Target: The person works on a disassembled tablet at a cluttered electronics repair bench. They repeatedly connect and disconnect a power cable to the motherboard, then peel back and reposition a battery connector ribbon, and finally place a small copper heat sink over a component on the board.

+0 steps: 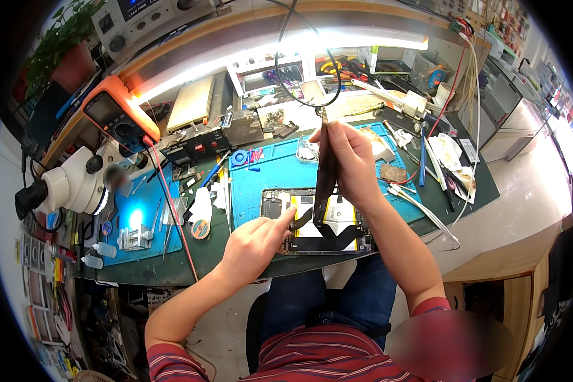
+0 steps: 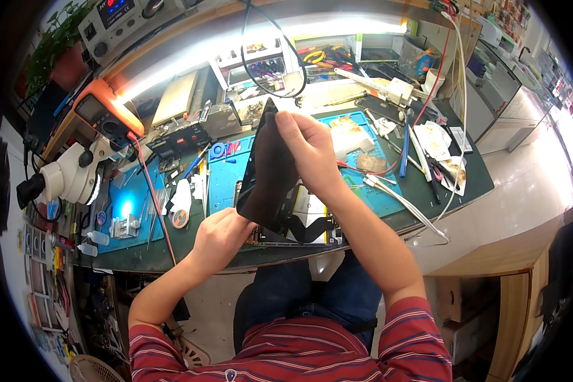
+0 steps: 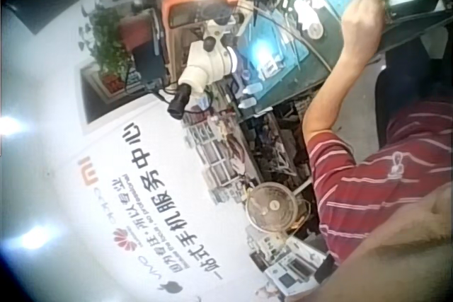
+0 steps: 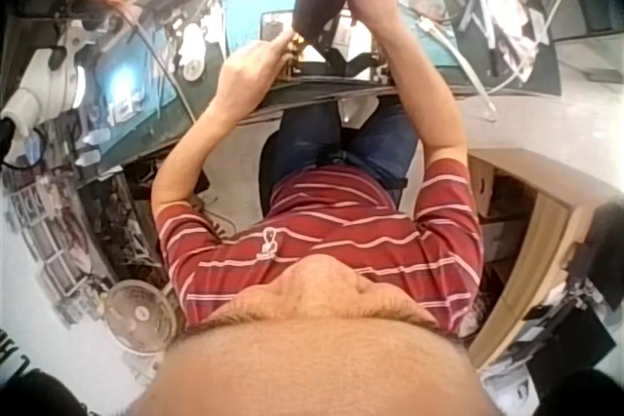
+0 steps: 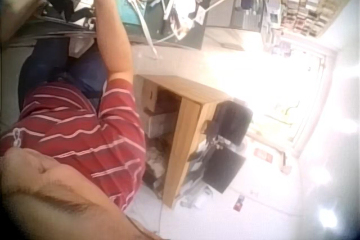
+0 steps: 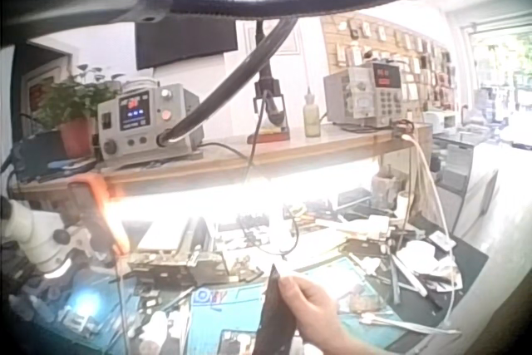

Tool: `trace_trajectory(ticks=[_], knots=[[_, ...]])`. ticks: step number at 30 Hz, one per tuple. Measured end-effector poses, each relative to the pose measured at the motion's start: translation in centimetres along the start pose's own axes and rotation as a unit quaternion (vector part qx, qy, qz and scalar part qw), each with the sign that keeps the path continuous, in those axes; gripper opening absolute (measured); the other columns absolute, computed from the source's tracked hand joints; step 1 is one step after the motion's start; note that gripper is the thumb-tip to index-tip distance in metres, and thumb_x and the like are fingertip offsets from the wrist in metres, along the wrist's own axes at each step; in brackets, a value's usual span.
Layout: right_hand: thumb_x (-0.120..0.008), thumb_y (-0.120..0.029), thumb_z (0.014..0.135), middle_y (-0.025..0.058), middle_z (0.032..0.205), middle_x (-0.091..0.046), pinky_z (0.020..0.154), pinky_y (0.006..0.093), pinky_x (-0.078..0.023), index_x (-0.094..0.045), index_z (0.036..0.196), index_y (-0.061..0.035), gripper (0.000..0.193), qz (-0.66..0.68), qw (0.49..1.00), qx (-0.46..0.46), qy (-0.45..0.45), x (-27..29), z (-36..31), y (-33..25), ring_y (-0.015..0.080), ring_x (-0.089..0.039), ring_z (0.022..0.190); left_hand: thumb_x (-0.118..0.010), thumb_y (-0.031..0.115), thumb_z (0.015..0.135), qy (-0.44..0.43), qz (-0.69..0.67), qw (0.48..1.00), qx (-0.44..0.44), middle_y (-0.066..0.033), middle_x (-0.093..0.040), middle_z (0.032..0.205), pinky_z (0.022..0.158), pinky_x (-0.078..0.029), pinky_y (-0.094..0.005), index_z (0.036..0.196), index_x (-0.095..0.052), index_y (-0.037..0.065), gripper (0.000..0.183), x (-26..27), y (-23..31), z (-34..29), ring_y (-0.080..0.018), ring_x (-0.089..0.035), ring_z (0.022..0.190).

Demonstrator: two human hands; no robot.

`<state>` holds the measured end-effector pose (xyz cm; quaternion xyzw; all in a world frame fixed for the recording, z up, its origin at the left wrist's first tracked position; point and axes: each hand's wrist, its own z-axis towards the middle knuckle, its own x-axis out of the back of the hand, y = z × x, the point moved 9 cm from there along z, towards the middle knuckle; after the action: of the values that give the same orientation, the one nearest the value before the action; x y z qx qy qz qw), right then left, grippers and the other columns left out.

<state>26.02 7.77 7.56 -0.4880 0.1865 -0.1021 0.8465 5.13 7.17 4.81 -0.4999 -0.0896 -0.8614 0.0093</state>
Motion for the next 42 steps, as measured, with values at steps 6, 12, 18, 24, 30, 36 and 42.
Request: trace_trajectory(ticks=[6,12,18,24,30,36,42], knots=[[-0.053,-0.044,0.117,-0.0037,0.075,-0.062,0.061,0.0213,-0.041,-0.073,0.106,-0.0024,0.047,0.006,1.0,-0.001,0.005,0.2,0.0,0.2,0.0035,-0.055,0.067,-0.075,0.002,0.09,-0.026,0.029,0.999,0.006,-0.0088,-0.068,0.096,0.076,-0.059,-0.0373,0.145,-0.063,0.0,0.057,-0.7,0.4,0.3,-0.0234,-0.069,0.084],[-0.053,-0.042,0.117,-0.0017,0.076,-0.065,0.062,0.022,-0.044,-0.073,0.106,-0.0024,0.046,0.002,1.0,0.002,-0.004,0.3,0.1,0.5,0.0049,-0.057,0.067,-0.075,0.003,0.093,-0.075,-0.056,0.992,0.087,-0.012,-0.067,0.111,0.084,-0.06,-0.0426,0.116,-0.071,0.001,0.023,-1.1,-2.2,0.9,-0.0349,-0.072,0.098],[-0.053,-0.041,0.117,-0.0024,0.077,-0.065,0.062,0.0218,-0.044,-0.073,0.104,-0.003,0.045,0.006,1.0,0.007,-0.004,0.5,0.2,0.8,0.0044,-0.058,0.068,-0.075,0.004,0.094,-0.094,-0.121,0.978,0.138,-0.013,-0.068,0.109,0.088,-0.059,-0.0438,0.103,-0.076,0.001,0.01,-1.6,-3.2,1.8,-0.0349,-0.071,0.1],[-0.054,-0.041,0.117,-0.0029,0.078,-0.065,0.063,0.0217,-0.045,-0.074,0.103,-0.0033,0.046,0.01,1.0,0.014,-0.002,0.4,0.3,0.7,0.0041,-0.058,0.07,-0.078,0.007,0.09,-0.207,-0.188,0.934,0.224,-0.015,-0.07,0.1,0.091,-0.057,-0.0411,0.097,-0.078,0.0,0.009,-2.4,-4.8,3.2,-0.034,-0.07,0.105],[-0.054,-0.042,0.117,-0.0026,0.079,-0.065,0.063,0.0219,-0.045,-0.075,0.104,-0.0035,0.046,0.006,1.0,0.013,-0.002,0.3,0.2,0.7,0.0042,-0.059,0.07,-0.081,0.009,0.088,-0.259,-0.201,0.912,0.247,-0.0173,-0.077,0.088,0.078,-0.059,-0.043,0.094,-0.081,-0.001,0.012,-3.8,-5.8,4.3,-0.0337,-0.076,0.083],[-0.054,-0.042,0.117,-0.0022,0.079,-0.066,0.063,0.022,-0.046,-0.074,0.103,-0.0034,0.046,0.001,1.0,0.008,-0.001,0.3,0.2,0.5,0.0044,-0.06,0.07,-0.084,0.012,0.086,-0.26,-0.177,0.928,0.203,-0.0174,-0.078,0.084,0.072,-0.058,-0.0435,0.092,-0.082,-0.001,0.015,-4.1,-5.8,4.7,-0.0324,-0.076,0.076],[-0.054,-0.042,0.117,-0.0024,0.079,-0.065,0.063,0.0222,-0.046,-0.074,0.103,-0.0032,0.046,0.008,1.0,0.007,-0.001,0.8,0.3,1.4,0.0043,-0.059,0.069,-0.085,0.014,0.085,-0.255,-0.177,0.927,0.212,-0.0177,-0.078,0.083,0.074,-0.058,-0.0441,0.09,-0.081,0.0,0.015,-4.6,-6.6,4.4,-0.0335,-0.076,0.078]])
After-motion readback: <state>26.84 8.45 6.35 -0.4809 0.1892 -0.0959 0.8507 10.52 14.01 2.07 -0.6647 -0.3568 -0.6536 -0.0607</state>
